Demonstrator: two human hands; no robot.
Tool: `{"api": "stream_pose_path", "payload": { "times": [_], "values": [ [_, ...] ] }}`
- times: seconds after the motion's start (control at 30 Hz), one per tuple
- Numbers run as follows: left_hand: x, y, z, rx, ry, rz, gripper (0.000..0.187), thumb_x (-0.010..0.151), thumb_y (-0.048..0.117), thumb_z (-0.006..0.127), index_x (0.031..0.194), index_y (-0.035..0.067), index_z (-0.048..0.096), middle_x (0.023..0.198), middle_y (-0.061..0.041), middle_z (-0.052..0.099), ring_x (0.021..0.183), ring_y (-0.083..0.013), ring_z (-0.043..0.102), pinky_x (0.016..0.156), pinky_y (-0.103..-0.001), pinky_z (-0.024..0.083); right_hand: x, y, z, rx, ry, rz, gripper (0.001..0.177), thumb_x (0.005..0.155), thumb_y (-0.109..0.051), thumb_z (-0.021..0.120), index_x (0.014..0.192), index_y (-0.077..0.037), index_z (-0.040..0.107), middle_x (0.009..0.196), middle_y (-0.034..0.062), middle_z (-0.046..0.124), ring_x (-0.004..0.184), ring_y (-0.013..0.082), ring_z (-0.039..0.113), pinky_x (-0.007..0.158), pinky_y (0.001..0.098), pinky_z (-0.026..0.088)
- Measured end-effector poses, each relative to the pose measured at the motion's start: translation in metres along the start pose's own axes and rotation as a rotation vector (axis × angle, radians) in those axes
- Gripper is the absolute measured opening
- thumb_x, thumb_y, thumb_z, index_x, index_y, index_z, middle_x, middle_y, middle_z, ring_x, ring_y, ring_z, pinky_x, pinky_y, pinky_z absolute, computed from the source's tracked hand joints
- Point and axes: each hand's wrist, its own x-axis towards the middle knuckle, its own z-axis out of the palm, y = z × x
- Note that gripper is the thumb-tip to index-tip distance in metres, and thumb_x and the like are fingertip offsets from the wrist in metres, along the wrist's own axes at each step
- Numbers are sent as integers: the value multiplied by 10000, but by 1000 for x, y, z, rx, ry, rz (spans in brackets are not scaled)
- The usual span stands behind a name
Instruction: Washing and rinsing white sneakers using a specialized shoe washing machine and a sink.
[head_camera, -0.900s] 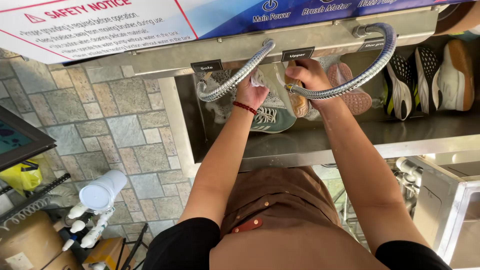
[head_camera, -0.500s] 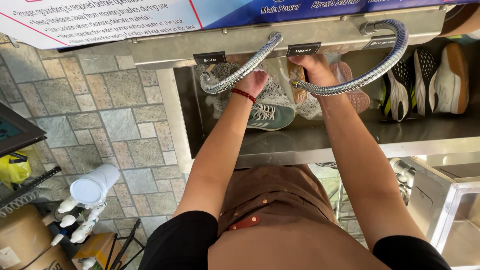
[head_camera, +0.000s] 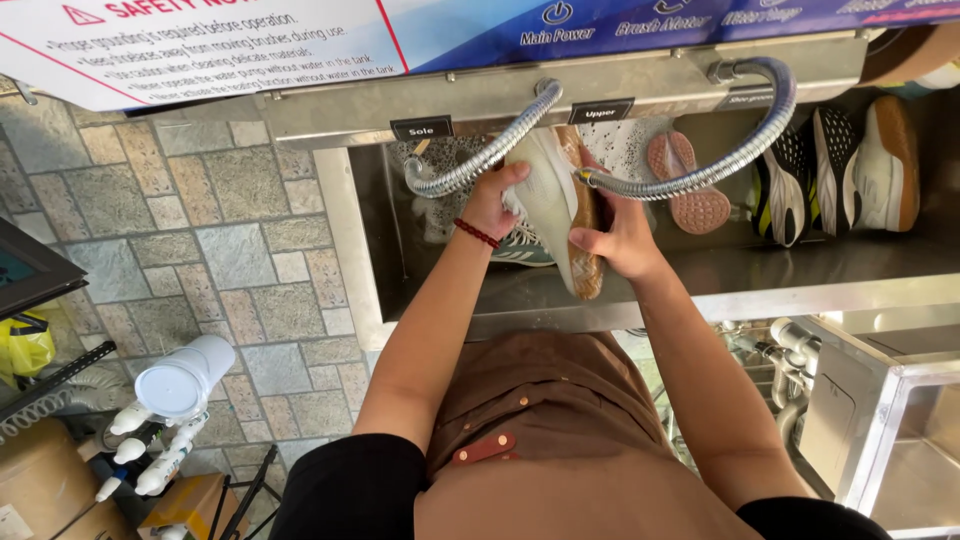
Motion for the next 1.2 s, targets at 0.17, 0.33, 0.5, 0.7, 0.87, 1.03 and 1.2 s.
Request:
{"api": "stream_pose_path", "payload": {
  "times": [0.17, 0.33, 0.5, 0.7, 0.87, 1.03, 1.2],
  "values": [
    [-15, 35, 53, 456, 82, 134, 754, 696, 142, 859, 1349, -16, 516, 1218, -151, 650, 1116, -302, 660, 969, -455, 573, 2, 2, 8, 41, 37, 73, 1041, 696, -213, 798, 1562, 61, 291, 1481, 178, 528, 1356, 243, 518, 1166, 360, 386],
    [-20, 41, 61, 873, -35, 346, 902, 662, 128, 899, 1423, 11, 430, 1368, -143, 568, 1295, -265, 536, 1122, -408, 421, 40, 47, -2, 164, 153, 247, 721, 789, -91, 820, 1411, 82, 498, 1246, 158, 667, 1131, 228, 628, 1015, 368, 504],
    [-64, 57, 45, 1232, 177, 388, 905, 835, 228, 818, 1572, 22, 335, 1493, -154, 528, 1405, -274, 483, 1160, -397, 373, 75, 24, 11, 274, 96, 114, 706, 720, 18, 825, 1352, 29, 510, 1144, 111, 683, 1069, 231, 670, 948, 374, 544],
    [-223, 91, 21, 1542, 324, 411, 570, 887, 196, 746, 1406, 28, 580, 1334, -135, 690, 1280, -250, 632, 1093, -379, 474, 100, 52, 4, 263, 176, 139, 830, 649, 48, 804, 1381, -17, 420, 1208, 113, 628, 1109, 240, 657, 948, 392, 567],
    [-283, 110, -20, 1309, 515, 420, 480, 905, 93, 693, 1369, 24, 593, 1270, -122, 711, 1198, -211, 663, 1017, -362, 530, 112, 60, 1, 218, 133, 36, 888, 630, 57, 791, 1432, -30, 417, 1243, 101, 612, 1149, 244, 620, 989, 394, 524],
    [-288, 139, -11, 1212, 563, 527, 441, 916, 9, 651, 1353, 7, 587, 1252, -122, 698, 1179, -196, 666, 985, -336, 558, 111, 49, 6, 99, 141, -45, 923, 602, 34, 774, 1446, -63, 413, 1257, 84, 618, 1164, 235, 609, 1014, 370, 489],
    [-241, 125, 9, 1298, 217, 365, 439, 922, 62, 691, 1350, 47, 593, 1279, -101, 713, 1192, -195, 671, 1025, -338, 541, 109, 50, 5, -344, 218, 3, 867, 580, -49, 840, 1360, -9, 464, 1193, 136, 627, 1095, 264, 600, 939, 387, 501]
  ]
}}
